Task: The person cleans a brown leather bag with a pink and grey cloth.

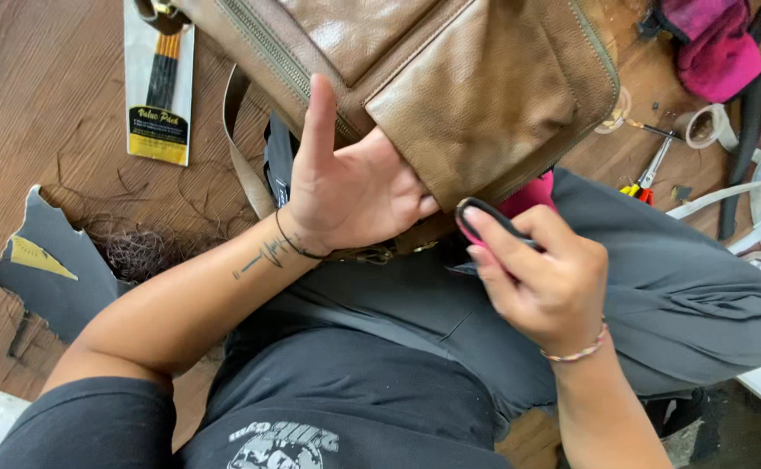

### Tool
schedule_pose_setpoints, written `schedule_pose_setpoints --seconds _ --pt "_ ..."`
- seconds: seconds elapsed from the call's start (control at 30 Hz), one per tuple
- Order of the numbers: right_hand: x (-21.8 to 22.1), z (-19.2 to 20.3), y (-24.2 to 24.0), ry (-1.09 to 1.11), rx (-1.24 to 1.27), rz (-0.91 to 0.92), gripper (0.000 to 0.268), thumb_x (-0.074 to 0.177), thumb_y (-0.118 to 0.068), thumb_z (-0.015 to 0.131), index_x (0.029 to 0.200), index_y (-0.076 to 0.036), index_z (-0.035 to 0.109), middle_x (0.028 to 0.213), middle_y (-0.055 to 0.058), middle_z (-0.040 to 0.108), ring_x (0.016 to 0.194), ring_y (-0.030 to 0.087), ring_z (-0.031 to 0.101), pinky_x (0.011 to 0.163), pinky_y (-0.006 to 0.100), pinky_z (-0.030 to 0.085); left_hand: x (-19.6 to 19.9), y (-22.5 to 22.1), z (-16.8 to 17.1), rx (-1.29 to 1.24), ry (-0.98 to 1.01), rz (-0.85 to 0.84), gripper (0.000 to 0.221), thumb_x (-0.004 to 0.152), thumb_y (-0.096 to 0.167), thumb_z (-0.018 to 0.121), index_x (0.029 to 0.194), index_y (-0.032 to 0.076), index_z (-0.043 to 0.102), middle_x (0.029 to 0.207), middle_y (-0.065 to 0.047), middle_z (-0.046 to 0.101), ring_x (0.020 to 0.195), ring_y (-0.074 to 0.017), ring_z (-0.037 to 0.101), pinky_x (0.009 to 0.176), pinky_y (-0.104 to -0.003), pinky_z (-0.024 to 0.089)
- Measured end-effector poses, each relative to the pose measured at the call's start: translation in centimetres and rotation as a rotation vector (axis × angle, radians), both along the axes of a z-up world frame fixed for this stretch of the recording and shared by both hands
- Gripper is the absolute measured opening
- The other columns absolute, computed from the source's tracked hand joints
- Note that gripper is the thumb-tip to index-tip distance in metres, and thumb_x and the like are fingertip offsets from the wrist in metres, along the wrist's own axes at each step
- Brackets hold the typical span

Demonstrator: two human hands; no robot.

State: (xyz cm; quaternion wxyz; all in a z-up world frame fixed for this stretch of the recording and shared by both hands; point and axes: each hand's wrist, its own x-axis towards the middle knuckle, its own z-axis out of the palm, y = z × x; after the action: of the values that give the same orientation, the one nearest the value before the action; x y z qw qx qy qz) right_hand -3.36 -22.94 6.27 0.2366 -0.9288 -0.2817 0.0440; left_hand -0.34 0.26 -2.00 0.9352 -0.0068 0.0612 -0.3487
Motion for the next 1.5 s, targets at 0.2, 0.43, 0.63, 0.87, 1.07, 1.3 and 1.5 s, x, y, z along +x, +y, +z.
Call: schedule_pose_setpoints --seconds 0.2,0.43,0.63,0.87,1.07,1.3,1.5 --pt "0.7 -2.4 0.1 -0.2 -0.09 0.063 0.024 0.107 -0.019 0.07 0.127 -0.011 0.08 0.09 0.006 0.056 0.059 0.022 0.045 0.053 0.034 0.04 1.4 0.3 2.2 0.064 0.09 -0.061 0.122 0.068 0.083 0.026 0.171 0.021 0.008 0.172 -0.011 0.025 0.156 -0.0287 0.031 0.119 -0.04 0.035" --pt "-0.1 -3.3 0.8 -0.166 0.044 0.093 0.02 0.104 -0.014 0.068 0.118 -0.006 0.079 0.085 0.007 0.058 0.063 0.024 0.052 0.055 0.037 0.043 0.5 0.4 0.1 -0.002 0.039 -0.026 0.119 0.076 0.089 0.026 0.175 0.024 0.013 0.169 -0.008 0.037 0.142 -0.0226 0.049 0.097 -0.031 0.045" --pt "-0.6 -3.7 0.3 -0.218 -0.012 0.014 0.024 0.105 -0.014 0.07 0.125 -0.004 0.078 0.086 0.008 0.056 0.064 0.024 0.051 0.056 0.038 0.044 -0.3 0.5 -1.4 -0.044 0.01 0.013 0.119 0.081 0.094 0.028 0.174 0.02 0.027 0.159 -0.006 0.055 0.129 -0.0203 0.061 0.097 -0.034 0.048" --pt "-1.3 -4.2 -0.1 -0.238 0.018 0.018 0.02 0.105 -0.01 0.07 0.122 -0.004 0.079 0.086 0.007 0.055 0.065 0.024 0.051 0.056 0.038 0.044 0.8 0.4 1.5 0.056 0.115 -0.057 0.127 0.066 0.089 0.028 0.172 0.022 0.015 0.17 -0.01 0.032 0.152 -0.0287 0.038 0.112 -0.039 0.04" --pt "-0.3 -4.0 0.6 -0.243 0.067 0.05 0.02 0.107 -0.011 0.065 0.119 -0.003 0.078 0.085 0.007 0.058 0.063 0.026 0.048 0.056 0.038 0.04 0.5 0.4 0.1 0.023 0.031 -0.031 0.123 0.073 0.092 0.026 0.173 0.02 0.021 0.162 -0.009 0.046 0.136 -0.0238 0.052 0.1 -0.034 0.045" --pt "0.0 -4.0 0.8 -0.286 0.086 0.113 0.017 0.105 -0.006 0.067 0.115 0.0 0.079 0.085 0.008 0.058 0.06 0.025 0.046 0.052 0.037 0.037 0.9 0.8 0.2 0.048 0.039 -0.052 0.125 0.07 0.091 0.025 0.174 0.023 0.013 0.168 -0.013 0.036 0.151 -0.0292 0.041 0.114 -0.038 0.041" --pt "-1.4 -4.8 -0.7 -0.237 0.042 0.004 0.023 0.103 -0.006 0.071 0.123 0.001 0.077 0.085 0.007 0.059 0.064 0.027 0.051 0.054 0.04 0.039 1.1 0.5 1.6 0.081 0.131 -0.068 0.131 0.061 0.088 0.029 0.172 0.021 0.013 0.17 -0.01 0.029 0.153 -0.0288 0.035 0.118 -0.044 0.038"
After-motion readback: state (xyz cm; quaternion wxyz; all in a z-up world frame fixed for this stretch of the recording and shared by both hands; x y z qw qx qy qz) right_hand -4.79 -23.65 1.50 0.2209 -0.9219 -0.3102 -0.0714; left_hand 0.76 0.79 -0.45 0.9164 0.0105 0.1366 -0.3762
